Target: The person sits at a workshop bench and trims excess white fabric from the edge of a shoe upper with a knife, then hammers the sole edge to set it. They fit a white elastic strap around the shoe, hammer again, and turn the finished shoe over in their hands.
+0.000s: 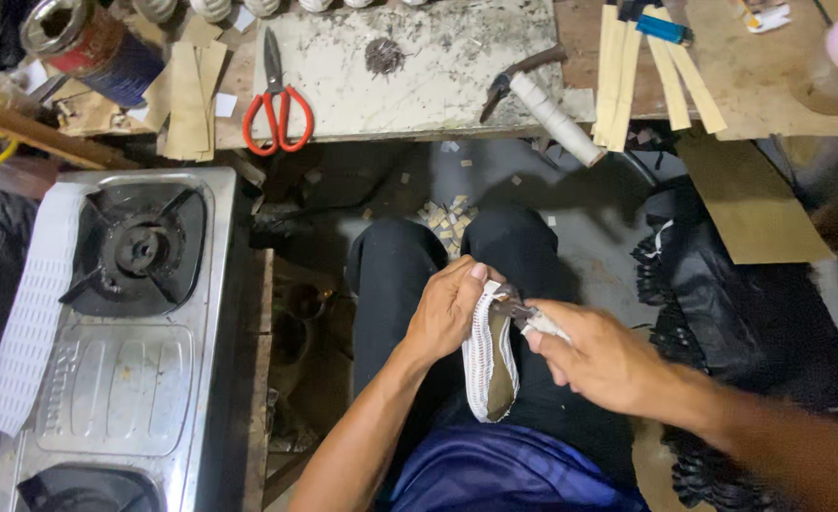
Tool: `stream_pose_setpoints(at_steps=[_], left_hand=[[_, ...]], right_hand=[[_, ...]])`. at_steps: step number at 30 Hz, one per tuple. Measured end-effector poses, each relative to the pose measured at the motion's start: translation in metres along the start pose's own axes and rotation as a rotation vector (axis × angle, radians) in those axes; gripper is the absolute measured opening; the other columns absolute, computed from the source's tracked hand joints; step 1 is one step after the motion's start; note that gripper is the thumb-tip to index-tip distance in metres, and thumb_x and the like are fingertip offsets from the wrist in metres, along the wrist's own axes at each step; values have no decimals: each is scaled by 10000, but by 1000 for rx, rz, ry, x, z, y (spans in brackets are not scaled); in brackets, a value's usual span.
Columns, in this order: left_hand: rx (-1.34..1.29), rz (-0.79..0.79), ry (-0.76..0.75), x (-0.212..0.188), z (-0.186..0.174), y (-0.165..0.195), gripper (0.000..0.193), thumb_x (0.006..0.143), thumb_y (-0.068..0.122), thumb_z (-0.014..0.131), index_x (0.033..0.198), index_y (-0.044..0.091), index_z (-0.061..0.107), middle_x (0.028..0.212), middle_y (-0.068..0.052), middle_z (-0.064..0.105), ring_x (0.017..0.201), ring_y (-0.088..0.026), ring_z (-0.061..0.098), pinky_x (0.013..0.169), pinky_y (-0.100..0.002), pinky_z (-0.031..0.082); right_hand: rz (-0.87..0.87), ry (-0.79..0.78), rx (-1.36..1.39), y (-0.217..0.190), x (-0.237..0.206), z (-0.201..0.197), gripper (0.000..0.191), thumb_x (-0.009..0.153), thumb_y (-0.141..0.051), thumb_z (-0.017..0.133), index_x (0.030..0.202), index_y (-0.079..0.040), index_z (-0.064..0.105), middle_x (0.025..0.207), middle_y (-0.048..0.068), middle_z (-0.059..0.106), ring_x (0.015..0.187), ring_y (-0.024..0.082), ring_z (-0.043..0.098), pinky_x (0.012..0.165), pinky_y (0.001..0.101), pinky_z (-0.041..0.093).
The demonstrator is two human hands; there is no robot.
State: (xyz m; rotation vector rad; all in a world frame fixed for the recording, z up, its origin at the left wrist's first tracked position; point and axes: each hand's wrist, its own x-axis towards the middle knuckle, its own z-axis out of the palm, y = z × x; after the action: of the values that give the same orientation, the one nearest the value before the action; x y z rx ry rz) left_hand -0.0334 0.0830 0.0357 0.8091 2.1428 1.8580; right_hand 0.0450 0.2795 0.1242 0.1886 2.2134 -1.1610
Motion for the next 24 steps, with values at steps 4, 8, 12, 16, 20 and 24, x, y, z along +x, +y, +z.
stream_pose_setpoints(at_steps=[4,8,12,16,20,24], left_hand=[[-37,-83,3,-9,-2,-12,448,1096,268,373,968,17,722,856,-109,636,790,-252,647,772,-362,517],[14,-50,-92,-11,-1,-25,434,1114,282,393,996,21,719,888,-91,628,833,-218,638,799,-338,517],[-186,-125,-373,0,-13,-38,342,1091,274,472,1109,22,703,984,-66,619,943,-183,619,851,-323,509],[-273,-280,-474,2,-28,-49,308,1031,285,573,1152,28,693,1043,-55,676,1011,-143,625,898,-306,504],[-336,-361,-456,-2,-28,-55,296,998,273,630,1136,19,696,1060,-70,701,1006,-135,630,903,-304,511],[-293,-347,-427,-5,-28,-57,283,952,217,599,1136,28,703,1061,-58,694,1007,-131,637,894,-294,514]], right_hand=[[-16,5,41,13,8,17,235,952,-275,542,1078,-92,617,571,91,630,468,185,606,470,362,500],[-216,-5,-301,27,10,1,242,955,-281,594,911,-44,577,586,142,648,521,320,643,507,451,486],[-274,76,-416,31,7,5,232,919,-267,635,913,-46,561,603,205,620,585,418,636,543,499,467],[-254,174,-269,31,5,29,209,945,-232,617,964,-26,587,668,198,647,581,363,663,558,455,479],[-279,111,2,35,3,38,190,948,-168,564,1055,-33,645,743,108,709,605,220,697,560,360,548],[-148,59,198,42,-1,36,322,942,-163,527,1235,-53,604,774,36,709,583,117,686,558,305,583]])
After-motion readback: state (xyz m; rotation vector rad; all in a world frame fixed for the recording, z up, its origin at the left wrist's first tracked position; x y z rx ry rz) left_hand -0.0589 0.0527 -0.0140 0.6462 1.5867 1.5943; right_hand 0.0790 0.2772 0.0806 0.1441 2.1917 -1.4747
